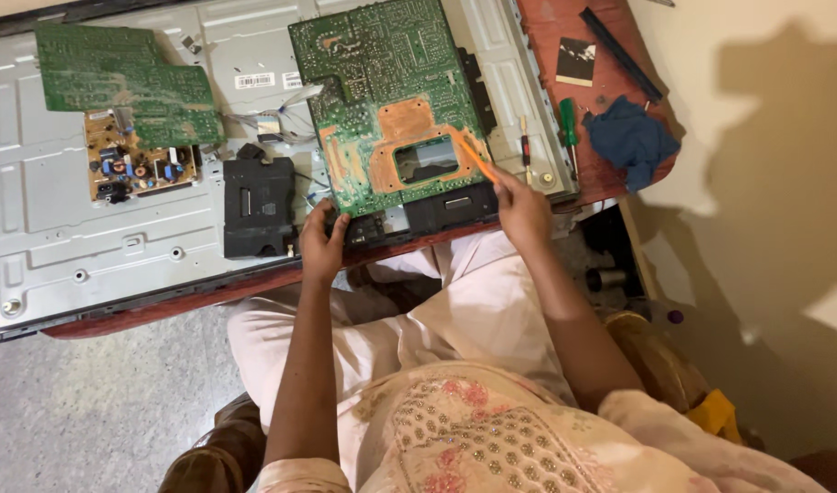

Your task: The person uses a small orange brush to clean dust and debris from the surface of a disassembled television circuit board. They systematically brush across the green and orange sides of the board, flipping it over to clean both sides.

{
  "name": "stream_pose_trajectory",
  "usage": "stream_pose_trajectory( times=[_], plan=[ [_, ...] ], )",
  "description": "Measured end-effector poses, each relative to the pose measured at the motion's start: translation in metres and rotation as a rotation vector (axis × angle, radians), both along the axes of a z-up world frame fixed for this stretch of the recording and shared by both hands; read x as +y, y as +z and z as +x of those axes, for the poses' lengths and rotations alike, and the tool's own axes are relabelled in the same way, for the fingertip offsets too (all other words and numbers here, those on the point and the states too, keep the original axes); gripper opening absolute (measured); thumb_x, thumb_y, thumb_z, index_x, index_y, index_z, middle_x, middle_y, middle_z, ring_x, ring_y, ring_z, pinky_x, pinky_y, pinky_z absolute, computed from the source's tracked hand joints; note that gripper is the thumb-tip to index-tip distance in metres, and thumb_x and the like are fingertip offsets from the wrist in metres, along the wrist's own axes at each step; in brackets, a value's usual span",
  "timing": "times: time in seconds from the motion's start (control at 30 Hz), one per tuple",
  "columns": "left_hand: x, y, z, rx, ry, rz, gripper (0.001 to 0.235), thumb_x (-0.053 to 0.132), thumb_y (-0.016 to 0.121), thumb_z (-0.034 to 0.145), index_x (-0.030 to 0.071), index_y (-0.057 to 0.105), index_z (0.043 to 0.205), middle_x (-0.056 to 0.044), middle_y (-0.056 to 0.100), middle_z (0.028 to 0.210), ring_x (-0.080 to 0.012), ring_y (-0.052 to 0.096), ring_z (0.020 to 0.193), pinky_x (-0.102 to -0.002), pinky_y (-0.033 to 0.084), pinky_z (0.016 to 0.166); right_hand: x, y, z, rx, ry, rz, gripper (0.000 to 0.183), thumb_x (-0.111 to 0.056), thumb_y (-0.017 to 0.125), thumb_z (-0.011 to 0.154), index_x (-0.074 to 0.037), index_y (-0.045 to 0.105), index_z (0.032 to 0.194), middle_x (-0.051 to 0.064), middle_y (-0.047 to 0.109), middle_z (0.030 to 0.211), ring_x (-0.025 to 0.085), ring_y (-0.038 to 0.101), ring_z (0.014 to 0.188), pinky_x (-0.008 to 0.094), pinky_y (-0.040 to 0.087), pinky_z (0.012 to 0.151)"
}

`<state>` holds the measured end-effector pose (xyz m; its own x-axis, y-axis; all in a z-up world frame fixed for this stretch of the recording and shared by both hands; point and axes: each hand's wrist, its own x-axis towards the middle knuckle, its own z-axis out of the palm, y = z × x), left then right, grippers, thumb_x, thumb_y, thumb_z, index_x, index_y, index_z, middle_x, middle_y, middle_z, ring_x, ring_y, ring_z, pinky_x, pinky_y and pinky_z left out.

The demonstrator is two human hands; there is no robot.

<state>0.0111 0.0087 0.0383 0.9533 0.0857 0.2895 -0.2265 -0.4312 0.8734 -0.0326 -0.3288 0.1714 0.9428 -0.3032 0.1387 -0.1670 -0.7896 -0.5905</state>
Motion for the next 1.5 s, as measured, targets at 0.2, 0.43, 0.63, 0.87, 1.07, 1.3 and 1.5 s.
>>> stream_pose_trajectory(
  times=[0.2,0.43,0.63,0.87,1.07,1.3,1.5],
  plan=[
    [0.000,0.002,0.000,0.020,-0.003,0.019,0.033,0.021,0.076,0.096,-0.001,0.066,0.119,-0.022,0.070,0.122,-0.0359,0.066,0.113,-0.041,0.050,0.099,0.001,0.006,0.008,0.050,0.017,0.029,0.034,-0.031,0.059,0.103,-0.031,0.068,0.136,0.020,0.067,0.078,0.039,0.066,0.071,0.048,0.051,0.067],
    [-0.001,0.006,-0.001,0.021,0.019,0.022,0.035,0.022,0.077,0.094,0.000,0.066,0.119,-0.022,0.070,0.123,-0.0368,0.067,0.115,-0.042,0.050,0.099,-0.001,0.003,-0.049,-0.186,0.162,0.072,0.033,-0.030,0.060,0.106,-0.029,0.065,0.138,0.017,0.070,0.095,0.031,0.068,0.072,0.040,0.052,0.061],
    [-0.001,0.009,-0.002,-0.005,0.010,0.023,0.033,0.020,0.077,0.095,0.000,0.066,0.119,-0.022,0.069,0.126,-0.0378,0.066,0.117,-0.043,0.050,0.100,0.000,0.002,-0.036,0.039,0.022,0.066,0.035,-0.028,0.062,0.103,-0.033,0.066,0.138,0.017,0.056,0.062,0.031,0.055,0.052,0.043,0.045,0.055],
    [-0.002,0.011,-0.001,0.057,0.010,-0.007,0.034,0.020,0.077,0.094,0.001,0.067,0.120,-0.020,0.070,0.123,-0.0346,0.068,0.112,-0.041,0.052,0.097,0.004,-0.021,-0.041,0.041,0.133,0.002,0.038,-0.028,0.061,0.104,-0.036,0.062,0.141,0.020,0.062,0.072,0.035,0.061,0.057,0.044,0.047,0.055],
    [-0.003,0.013,-0.002,0.054,0.021,-0.016,0.036,0.021,0.077,0.092,0.001,0.066,0.121,-0.019,0.070,0.121,-0.0340,0.069,0.108,-0.040,0.053,0.095,0.015,-0.038,-0.063,0.025,0.139,0.021,0.042,-0.026,0.057,0.105,-0.037,0.059,0.145,0.018,0.071,0.086,0.035,0.067,0.065,0.044,0.051,0.059],
    [-0.003,0.010,-0.004,0.046,0.028,0.029,0.034,0.020,0.076,0.095,0.000,0.066,0.120,-0.022,0.069,0.128,-0.0375,0.067,0.116,-0.042,0.052,0.098,0.090,-0.051,-0.064,-0.009,0.387,-0.004,0.048,-0.021,0.061,0.099,-0.037,0.058,0.144,0.010,0.074,0.082,0.031,0.068,0.065,0.044,0.053,0.057],
    [-0.003,0.014,-0.001,0.014,0.005,0.019,0.034,0.019,0.076,0.093,-0.001,0.066,0.120,-0.024,0.067,0.128,-0.0391,0.064,0.120,-0.043,0.049,0.102,0.068,-0.059,-0.044,0.224,0.274,-0.061,0.032,-0.028,0.063,0.100,-0.035,0.066,0.131,0.009,0.072,0.076,0.029,0.069,0.061,0.045,0.053,0.055]
  ],
)
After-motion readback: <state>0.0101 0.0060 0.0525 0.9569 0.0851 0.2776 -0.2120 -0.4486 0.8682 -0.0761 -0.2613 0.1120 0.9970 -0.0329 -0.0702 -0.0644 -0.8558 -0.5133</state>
